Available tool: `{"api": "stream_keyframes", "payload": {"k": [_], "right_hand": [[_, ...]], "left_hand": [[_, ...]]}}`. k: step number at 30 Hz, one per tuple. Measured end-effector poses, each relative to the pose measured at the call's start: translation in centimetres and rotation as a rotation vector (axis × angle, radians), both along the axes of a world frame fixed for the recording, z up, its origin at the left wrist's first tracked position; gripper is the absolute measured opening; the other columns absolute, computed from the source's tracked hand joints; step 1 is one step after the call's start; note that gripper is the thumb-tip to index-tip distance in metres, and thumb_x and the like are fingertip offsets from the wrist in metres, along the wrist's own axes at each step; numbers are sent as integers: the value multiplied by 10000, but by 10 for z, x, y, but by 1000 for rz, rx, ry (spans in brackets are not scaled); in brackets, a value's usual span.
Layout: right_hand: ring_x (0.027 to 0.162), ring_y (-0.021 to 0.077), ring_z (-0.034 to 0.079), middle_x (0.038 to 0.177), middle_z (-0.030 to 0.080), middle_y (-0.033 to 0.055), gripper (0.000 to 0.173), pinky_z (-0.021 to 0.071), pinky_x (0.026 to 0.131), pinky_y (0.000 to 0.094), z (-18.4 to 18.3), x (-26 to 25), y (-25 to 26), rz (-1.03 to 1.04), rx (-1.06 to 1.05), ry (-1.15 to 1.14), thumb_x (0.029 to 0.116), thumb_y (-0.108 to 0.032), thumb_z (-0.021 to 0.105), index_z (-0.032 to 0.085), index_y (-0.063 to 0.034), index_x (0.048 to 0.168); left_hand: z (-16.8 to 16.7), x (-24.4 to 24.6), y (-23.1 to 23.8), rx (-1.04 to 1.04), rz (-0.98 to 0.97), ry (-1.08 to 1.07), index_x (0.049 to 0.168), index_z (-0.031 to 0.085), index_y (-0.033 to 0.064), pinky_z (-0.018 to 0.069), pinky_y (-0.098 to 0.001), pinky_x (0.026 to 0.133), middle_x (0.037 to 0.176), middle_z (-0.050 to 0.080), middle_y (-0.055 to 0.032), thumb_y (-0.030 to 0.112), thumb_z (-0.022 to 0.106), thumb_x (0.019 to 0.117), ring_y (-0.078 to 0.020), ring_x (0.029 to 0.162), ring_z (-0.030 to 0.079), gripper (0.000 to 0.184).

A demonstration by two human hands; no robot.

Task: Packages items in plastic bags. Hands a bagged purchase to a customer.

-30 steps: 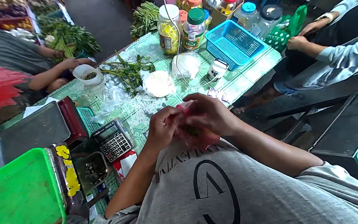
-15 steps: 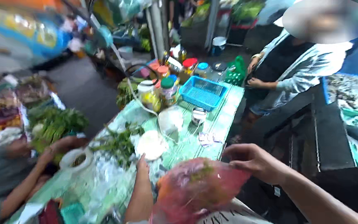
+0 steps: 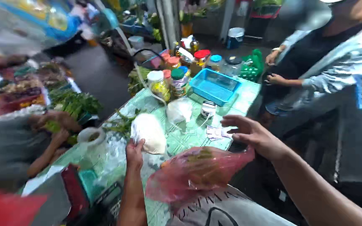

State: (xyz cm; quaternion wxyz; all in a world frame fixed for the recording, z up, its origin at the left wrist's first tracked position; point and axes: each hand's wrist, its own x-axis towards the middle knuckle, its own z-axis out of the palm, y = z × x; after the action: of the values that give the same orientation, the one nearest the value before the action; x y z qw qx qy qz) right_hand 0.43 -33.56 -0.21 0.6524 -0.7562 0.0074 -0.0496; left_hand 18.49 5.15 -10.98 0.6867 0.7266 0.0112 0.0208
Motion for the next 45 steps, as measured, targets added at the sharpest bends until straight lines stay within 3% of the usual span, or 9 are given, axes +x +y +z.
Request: {"api": "stream_keyframes", "payload": {"k": [6, 10, 14, 16, 22, 32, 37, 41, 45], "right_hand": [[1055, 48, 684, 1164, 719, -94, 569, 598, 912, 273, 34, 46, 57, 434, 177, -226, 820, -456, 838, 613, -247, 1299], [979, 20, 707, 1068, 746, -140, 258, 614, 898, 260, 61, 25, 82, 563, 136, -410, 925, -178, 745, 694, -255, 1166], [1031, 110, 709, 1112, 727, -60, 356, 614, 943, 357, 66, 8, 77, 271, 56, -486, 897, -90, 761, 629, -158, 1221], [1041, 178, 719, 1118, 736, -3, 408, 613, 960, 415, 75, -1, 72, 95, 171, -555, 865, -63, 791, 607, -103, 1227], [1011, 11, 689, 1065, 729, -134, 221, 592, 914, 252, 41, -40, 81, 194, -117, -448, 965, -266, 720, 680, -211, 1175], [902, 29, 693, 987, 731, 17, 285, 610, 823, 294, 6, -39, 86, 269, -533, -446, 941, -172, 648, 681, -49, 1196], [992, 42, 696, 1050, 713, -39, 278, 621, 891, 310, 12, -36, 92, 145, -332, -411, 963, -176, 707, 616, -73, 1205], [1053, 35, 684, 1105, 713, -76, 260, 602, 932, 309, 15, -38, 107, 79, -281, -577, 983, -172, 689, 626, -102, 1224], [1063, -48, 659, 1105, 722, -201, 161, 557, 973, 216, 22, -45, 126, 173, -103, -465, 1030, -279, 623, 691, -287, 1176]], "left_hand": [[154, -133, 7, -164, -173, -517, 1265, 624, 231, 611, -317, 912, 1135, 722, 117, 153, 750, 916, -59, 1037, 696, 379], [175, -165, -5, 21, -40, -652, 1226, 603, 59, 605, -337, 928, 1110, 705, 39, 38, 710, 897, -88, 1043, 689, 346], [150, -197, 21, 479, 113, -231, 1383, 535, 19, 605, -415, 890, 1245, 657, -134, 391, 704, 957, -211, 1089, 678, 591], [118, -228, 15, 517, 215, 9, 1127, 629, 2, 577, -492, 696, 907, 667, -143, 407, 678, 986, -263, 786, 665, 432], [43, -232, -37, 31, -80, 383, 1008, 683, 18, 600, -355, 644, 773, 689, -66, 538, 426, 1074, -140, 648, 669, 584], [6, -287, -11, -870, 165, 345, 1167, 541, 84, 605, -413, 801, 984, 707, -105, 74, 404, 951, -216, 883, 711, 257], [25, -279, 16, 74, 181, 189, 1346, 569, 82, 623, -392, 749, 995, 721, -62, 325, 703, 897, -159, 838, 712, 528], [67, -240, 16, 536, 88, 35, 1523, 432, 64, 526, -552, 1006, 1418, 562, -192, 375, 866, 804, -332, 1262, 585, 895], [57, -182, 13, 536, -138, 30, 1105, 728, 35, 563, -523, 785, 890, 716, -127, 189, 686, 965, -259, 829, 686, 212]]}}
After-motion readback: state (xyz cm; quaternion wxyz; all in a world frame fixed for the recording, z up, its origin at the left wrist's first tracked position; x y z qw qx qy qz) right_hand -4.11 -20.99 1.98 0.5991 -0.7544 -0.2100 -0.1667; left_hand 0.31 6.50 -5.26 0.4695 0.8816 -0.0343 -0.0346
